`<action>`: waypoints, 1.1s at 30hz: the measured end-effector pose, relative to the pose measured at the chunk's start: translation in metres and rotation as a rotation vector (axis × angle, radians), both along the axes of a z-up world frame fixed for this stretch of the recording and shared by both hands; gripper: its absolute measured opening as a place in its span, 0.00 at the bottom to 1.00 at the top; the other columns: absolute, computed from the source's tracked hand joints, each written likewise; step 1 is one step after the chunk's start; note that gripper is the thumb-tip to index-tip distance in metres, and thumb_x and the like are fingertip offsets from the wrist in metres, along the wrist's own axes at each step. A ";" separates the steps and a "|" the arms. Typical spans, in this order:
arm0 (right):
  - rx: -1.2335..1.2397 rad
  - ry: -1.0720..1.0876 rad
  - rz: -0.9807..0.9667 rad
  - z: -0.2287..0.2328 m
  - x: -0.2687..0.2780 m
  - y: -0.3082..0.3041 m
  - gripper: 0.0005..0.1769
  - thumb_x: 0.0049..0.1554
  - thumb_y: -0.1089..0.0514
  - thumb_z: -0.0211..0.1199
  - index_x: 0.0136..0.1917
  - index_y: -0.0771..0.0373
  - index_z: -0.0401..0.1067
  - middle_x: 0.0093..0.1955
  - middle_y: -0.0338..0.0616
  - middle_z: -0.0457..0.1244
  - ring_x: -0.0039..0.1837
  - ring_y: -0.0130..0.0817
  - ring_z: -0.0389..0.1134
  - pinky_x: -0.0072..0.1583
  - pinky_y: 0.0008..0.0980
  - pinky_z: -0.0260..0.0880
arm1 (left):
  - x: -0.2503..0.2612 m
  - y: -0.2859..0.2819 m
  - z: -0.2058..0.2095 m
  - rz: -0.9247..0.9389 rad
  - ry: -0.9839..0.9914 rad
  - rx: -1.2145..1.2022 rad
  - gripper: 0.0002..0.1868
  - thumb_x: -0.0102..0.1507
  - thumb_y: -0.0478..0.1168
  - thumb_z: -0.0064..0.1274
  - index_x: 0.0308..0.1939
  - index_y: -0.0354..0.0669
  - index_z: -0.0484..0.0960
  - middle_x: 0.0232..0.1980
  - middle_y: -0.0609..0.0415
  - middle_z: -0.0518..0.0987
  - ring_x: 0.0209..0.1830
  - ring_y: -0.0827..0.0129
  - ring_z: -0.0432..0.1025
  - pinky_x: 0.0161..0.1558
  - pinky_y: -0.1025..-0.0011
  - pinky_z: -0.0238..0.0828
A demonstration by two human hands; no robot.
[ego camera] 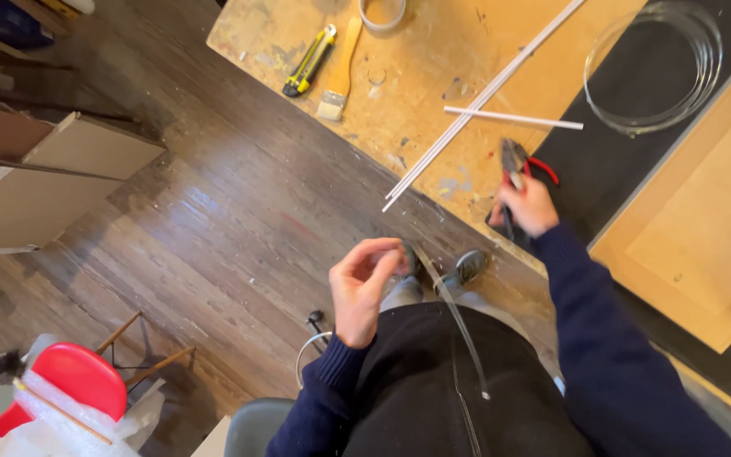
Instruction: Preparing a frame by cutting wire and attaching hardware.
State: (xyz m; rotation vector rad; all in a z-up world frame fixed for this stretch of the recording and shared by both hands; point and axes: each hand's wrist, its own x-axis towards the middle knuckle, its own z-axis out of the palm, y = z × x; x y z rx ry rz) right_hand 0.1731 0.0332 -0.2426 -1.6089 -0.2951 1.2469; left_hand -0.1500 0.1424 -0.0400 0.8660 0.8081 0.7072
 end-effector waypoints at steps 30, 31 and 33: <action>0.573 -0.320 -0.556 0.259 -0.112 -0.063 0.20 0.63 0.71 0.66 0.63 0.64 0.61 0.49 0.53 0.67 0.45 0.34 0.69 0.48 0.31 0.70 | 0.095 -0.036 0.087 -0.318 0.114 0.976 0.09 0.62 0.32 0.65 0.45 0.43 0.84 0.39 0.54 0.83 0.37 0.68 0.81 0.40 0.73 0.78; 0.570 -0.320 -0.557 0.260 -0.114 -0.064 0.20 0.63 0.71 0.66 0.63 0.64 0.61 0.49 0.53 0.67 0.45 0.34 0.69 0.48 0.31 0.70 | 0.095 -0.037 0.088 -0.320 0.114 0.974 0.09 0.62 0.32 0.65 0.45 0.43 0.84 0.39 0.54 0.83 0.37 0.68 0.81 0.40 0.73 0.78; 0.606 -0.287 -0.582 0.263 -0.114 -0.064 0.21 0.62 0.71 0.66 0.64 0.64 0.61 0.49 0.52 0.67 0.47 0.35 0.70 0.49 0.32 0.71 | 0.098 -0.037 0.088 -0.291 0.116 1.090 0.09 0.62 0.32 0.65 0.45 0.43 0.83 0.40 0.54 0.82 0.39 0.64 0.80 0.40 0.70 0.77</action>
